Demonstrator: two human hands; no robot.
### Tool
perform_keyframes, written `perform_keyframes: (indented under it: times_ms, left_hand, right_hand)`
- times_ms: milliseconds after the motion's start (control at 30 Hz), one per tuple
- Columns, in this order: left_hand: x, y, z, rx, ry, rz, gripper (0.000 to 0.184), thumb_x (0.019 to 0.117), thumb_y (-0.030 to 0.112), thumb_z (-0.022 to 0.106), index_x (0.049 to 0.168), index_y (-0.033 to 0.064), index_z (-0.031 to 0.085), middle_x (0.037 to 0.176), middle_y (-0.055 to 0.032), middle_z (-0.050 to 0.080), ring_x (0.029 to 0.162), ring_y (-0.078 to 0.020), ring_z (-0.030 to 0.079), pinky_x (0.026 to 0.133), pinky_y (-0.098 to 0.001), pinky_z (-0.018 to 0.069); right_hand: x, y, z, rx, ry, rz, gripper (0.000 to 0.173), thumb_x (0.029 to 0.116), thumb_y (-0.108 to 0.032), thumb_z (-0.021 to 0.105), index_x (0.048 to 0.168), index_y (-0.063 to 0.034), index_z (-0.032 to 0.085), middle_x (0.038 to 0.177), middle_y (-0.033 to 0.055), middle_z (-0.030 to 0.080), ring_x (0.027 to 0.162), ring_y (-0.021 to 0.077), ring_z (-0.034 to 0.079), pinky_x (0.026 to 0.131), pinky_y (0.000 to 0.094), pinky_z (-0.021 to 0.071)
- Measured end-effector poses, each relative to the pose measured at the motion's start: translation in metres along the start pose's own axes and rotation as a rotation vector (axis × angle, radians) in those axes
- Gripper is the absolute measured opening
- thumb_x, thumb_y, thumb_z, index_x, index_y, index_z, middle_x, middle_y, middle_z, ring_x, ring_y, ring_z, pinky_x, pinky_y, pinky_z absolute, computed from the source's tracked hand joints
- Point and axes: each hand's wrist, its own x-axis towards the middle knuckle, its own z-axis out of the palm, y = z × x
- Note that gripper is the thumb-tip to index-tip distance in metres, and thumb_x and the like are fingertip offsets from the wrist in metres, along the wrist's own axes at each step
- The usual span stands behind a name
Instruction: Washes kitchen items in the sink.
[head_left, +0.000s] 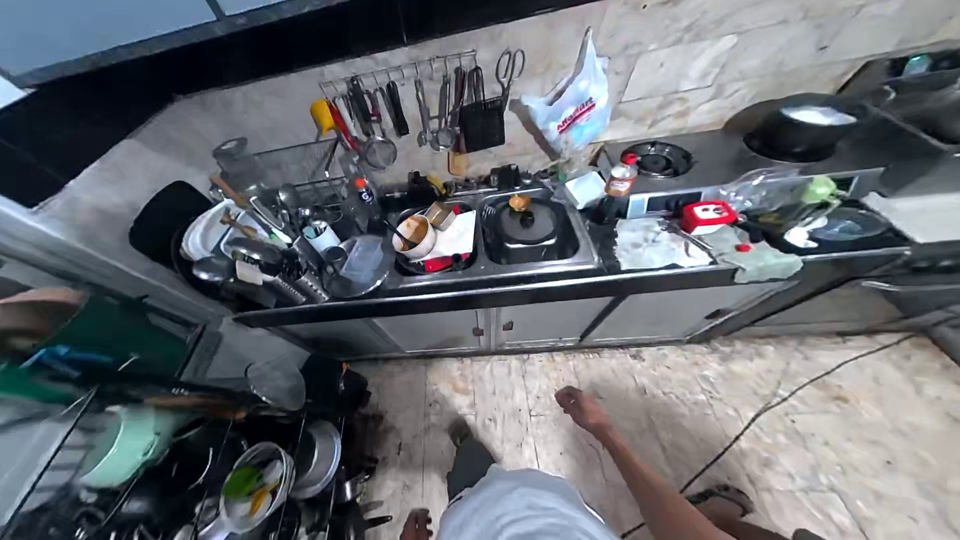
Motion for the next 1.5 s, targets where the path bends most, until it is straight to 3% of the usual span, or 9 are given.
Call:
perform_keyframes:
  times_ms: [100,300,400,633,1000,1200,1367,1433,1500]
  left_hand:
    - [0.116,0.108,-0.017,-0.024,0.058,0.177,0.035,0.1091,0.024,0.047,0.123,-0.0025,0.065,0.109,-0.0184,0.072,0.094,-0.0292,0.072,0.088,-0.0501,0.0595]
    - [0.316,0.422,-0.060,0.239,0.028,0.636,0.035,0.1088,0.021,0.046,0.131,-0.0017,0.062,0.124,-0.0180,0.068,0.115,-0.0261,0.067,0.104,-0.0439,0.0534]
    - [0.398,0.562,-0.063,0.387,0.012,0.734,0.035,0.1086,0.019,0.045,0.132,-0.0020,0.061,0.132,-0.0196,0.064,0.124,-0.0281,0.062,0.110,-0.0436,0.0484]
    - [0.570,0.753,-0.024,0.635,0.034,0.862,0.036,0.1063,0.018,0.048,0.137,0.0019,0.058,0.137,-0.0224,0.060,0.126,-0.0373,0.059,0.109,-0.0546,0.0480]
    - [0.718,0.876,0.039,1.082,0.085,0.859,0.049,0.1000,0.013,0.060,0.147,0.0053,0.051,0.142,-0.0267,0.054,0.127,-0.0457,0.057,0.103,-0.0608,0.0501]
    - [0.762,0.886,0.066,1.261,0.008,0.765,0.055,0.0962,0.009,0.065,0.149,0.0065,0.050,0.146,-0.0317,0.048,0.130,-0.0522,0.052,0.102,-0.0675,0.0479]
    - [0.771,0.881,0.077,1.319,0.119,0.813,0.047,0.0965,-0.003,0.057,0.143,-0.0016,0.051,0.141,-0.0319,0.052,0.127,-0.0485,0.056,0.102,-0.0591,0.0508]
    - [0.779,0.877,0.078,1.338,0.146,0.813,0.043,0.0986,0.001,0.056,0.140,-0.0080,0.050,0.139,-0.0314,0.053,0.130,-0.0466,0.054,0.106,-0.0558,0.0483]
    - [0.772,0.882,0.077,1.327,0.151,0.717,0.042,0.1056,0.024,0.053,0.133,-0.0082,0.057,0.134,-0.0295,0.059,0.126,-0.0452,0.059,0.103,-0.0579,0.0500]
  right_hand:
    - [0.058,-0.041,-0.007,-0.027,-0.011,-0.040,0.030,0.1052,-0.026,0.057,0.124,-0.0054,0.068,0.113,0.0165,0.073,0.102,0.0296,0.072,0.097,0.0518,0.0564]
    - [0.096,-0.067,0.003,0.045,0.023,0.068,0.029,0.1040,-0.024,0.060,0.121,-0.0032,0.070,0.113,0.0184,0.073,0.104,0.0322,0.072,0.097,0.0544,0.0558]
    - [0.098,-0.080,0.004,0.131,0.126,0.130,0.027,0.1038,-0.023,0.060,0.118,-0.0038,0.072,0.109,0.0164,0.074,0.098,0.0299,0.073,0.093,0.0535,0.0579]
    - [0.140,-0.114,-0.014,0.163,0.248,0.185,0.023,0.1030,-0.020,0.060,0.116,-0.0051,0.073,0.108,0.0144,0.075,0.096,0.0278,0.074,0.091,0.0517,0.0598]
    - [0.259,-0.188,-0.086,0.082,0.227,-0.015,0.025,0.1034,-0.023,0.057,0.117,-0.0085,0.072,0.111,0.0103,0.073,0.095,0.0235,0.073,0.089,0.0463,0.0611]
    - [0.275,-0.193,-0.101,0.039,0.202,-0.015,0.023,0.1035,-0.022,0.057,0.116,-0.0109,0.072,0.109,0.0091,0.072,0.100,0.0240,0.072,0.092,0.0457,0.0598]
    - [0.276,-0.189,-0.101,0.008,0.223,0.004,0.022,0.1027,-0.021,0.059,0.116,-0.0109,0.073,0.110,0.0097,0.073,0.100,0.0261,0.072,0.091,0.0479,0.0602]
    - [0.279,-0.188,-0.100,-0.010,0.234,0.013,0.023,0.1027,-0.022,0.059,0.116,-0.0097,0.074,0.113,0.0112,0.073,0.104,0.0281,0.072,0.094,0.0498,0.0593]
    - [0.284,-0.195,-0.103,-0.010,0.227,0.041,0.024,0.1032,-0.022,0.059,0.117,-0.0078,0.073,0.116,0.0139,0.072,0.107,0.0308,0.071,0.096,0.0523,0.0577]
